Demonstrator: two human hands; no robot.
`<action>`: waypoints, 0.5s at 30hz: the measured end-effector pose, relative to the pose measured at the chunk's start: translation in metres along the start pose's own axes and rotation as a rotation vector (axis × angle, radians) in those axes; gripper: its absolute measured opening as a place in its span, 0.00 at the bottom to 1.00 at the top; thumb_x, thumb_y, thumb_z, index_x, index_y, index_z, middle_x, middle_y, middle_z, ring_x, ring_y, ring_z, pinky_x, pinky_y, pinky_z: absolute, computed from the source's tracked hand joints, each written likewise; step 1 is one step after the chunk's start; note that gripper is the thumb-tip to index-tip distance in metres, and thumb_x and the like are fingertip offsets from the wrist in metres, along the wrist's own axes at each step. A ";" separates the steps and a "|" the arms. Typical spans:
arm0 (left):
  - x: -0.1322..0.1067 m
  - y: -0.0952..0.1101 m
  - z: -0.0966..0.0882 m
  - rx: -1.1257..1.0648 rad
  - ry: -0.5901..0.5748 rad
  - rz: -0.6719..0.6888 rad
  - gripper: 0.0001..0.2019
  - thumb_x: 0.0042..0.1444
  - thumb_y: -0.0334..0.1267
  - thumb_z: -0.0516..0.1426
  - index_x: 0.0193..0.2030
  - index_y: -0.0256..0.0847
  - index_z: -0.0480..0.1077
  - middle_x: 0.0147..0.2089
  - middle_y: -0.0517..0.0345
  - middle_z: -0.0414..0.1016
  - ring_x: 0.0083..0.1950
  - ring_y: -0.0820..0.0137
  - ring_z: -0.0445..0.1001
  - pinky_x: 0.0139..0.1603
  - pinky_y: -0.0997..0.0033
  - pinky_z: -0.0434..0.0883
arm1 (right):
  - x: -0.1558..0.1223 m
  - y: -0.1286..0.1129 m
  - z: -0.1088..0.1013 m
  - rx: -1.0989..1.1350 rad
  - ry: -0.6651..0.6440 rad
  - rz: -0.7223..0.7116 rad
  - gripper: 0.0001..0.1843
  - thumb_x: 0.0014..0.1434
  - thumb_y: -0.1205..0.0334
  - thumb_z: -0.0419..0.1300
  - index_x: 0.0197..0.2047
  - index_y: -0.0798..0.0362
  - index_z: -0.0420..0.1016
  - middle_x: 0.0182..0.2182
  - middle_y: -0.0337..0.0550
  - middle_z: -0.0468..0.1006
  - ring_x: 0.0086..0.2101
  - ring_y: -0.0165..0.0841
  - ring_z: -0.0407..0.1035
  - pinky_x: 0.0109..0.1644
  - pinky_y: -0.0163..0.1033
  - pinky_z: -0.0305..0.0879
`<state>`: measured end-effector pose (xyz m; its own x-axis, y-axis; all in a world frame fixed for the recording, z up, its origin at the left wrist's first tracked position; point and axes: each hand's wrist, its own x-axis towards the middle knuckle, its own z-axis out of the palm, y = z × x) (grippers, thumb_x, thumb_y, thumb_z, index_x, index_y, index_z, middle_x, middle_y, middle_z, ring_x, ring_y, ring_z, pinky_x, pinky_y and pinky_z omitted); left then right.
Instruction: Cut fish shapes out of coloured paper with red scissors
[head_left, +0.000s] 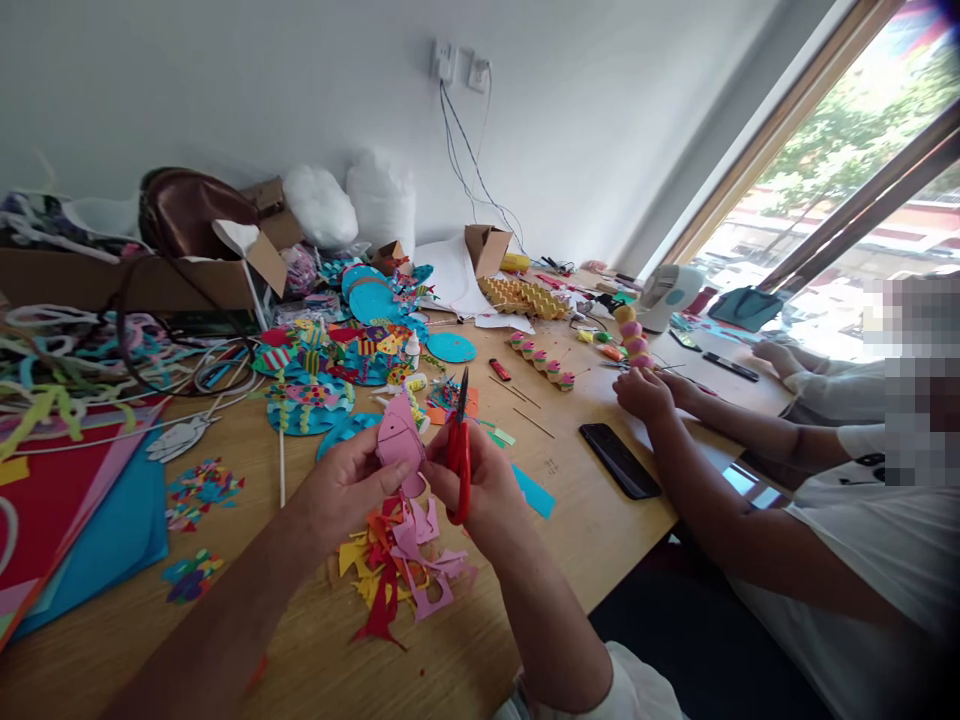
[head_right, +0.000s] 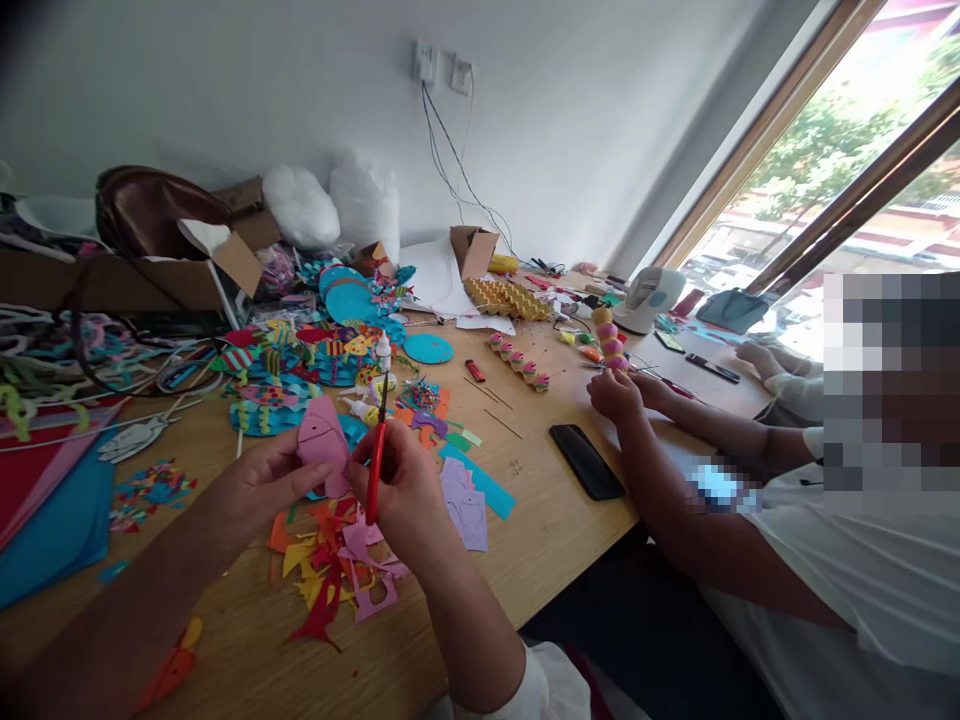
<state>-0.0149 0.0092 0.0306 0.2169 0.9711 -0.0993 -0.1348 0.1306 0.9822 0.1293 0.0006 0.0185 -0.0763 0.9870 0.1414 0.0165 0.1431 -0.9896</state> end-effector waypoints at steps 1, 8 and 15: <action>0.001 -0.001 -0.001 0.008 0.006 0.002 0.08 0.36 0.39 0.65 0.25 0.41 0.74 0.25 0.60 0.77 0.28 0.68 0.73 0.30 0.72 0.71 | 0.001 -0.001 0.001 -0.012 0.005 -0.012 0.07 0.46 0.66 0.61 0.29 0.53 0.65 0.23 0.32 0.66 0.24 0.26 0.58 0.26 0.32 0.56; 0.004 -0.002 -0.013 0.020 -0.034 0.057 0.06 0.37 0.38 0.64 0.19 0.40 0.73 0.21 0.62 0.74 0.25 0.73 0.69 0.27 0.76 0.67 | 0.004 -0.005 0.004 0.014 -0.073 0.004 0.10 0.46 0.65 0.63 0.30 0.52 0.64 0.24 0.32 0.66 0.23 0.26 0.58 0.26 0.32 0.56; 0.005 -0.001 -0.011 0.015 -0.017 0.040 0.06 0.37 0.38 0.63 0.18 0.40 0.73 0.17 0.61 0.73 0.21 0.73 0.68 0.24 0.76 0.65 | 0.009 -0.011 0.004 0.038 -0.129 -0.010 0.10 0.48 0.64 0.64 0.31 0.52 0.65 0.25 0.33 0.68 0.24 0.26 0.60 0.25 0.31 0.56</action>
<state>-0.0247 0.0158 0.0277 0.2277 0.9720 -0.0576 -0.1296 0.0888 0.9876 0.1248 0.0079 0.0310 -0.2035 0.9676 0.1495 -0.0230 0.1479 -0.9887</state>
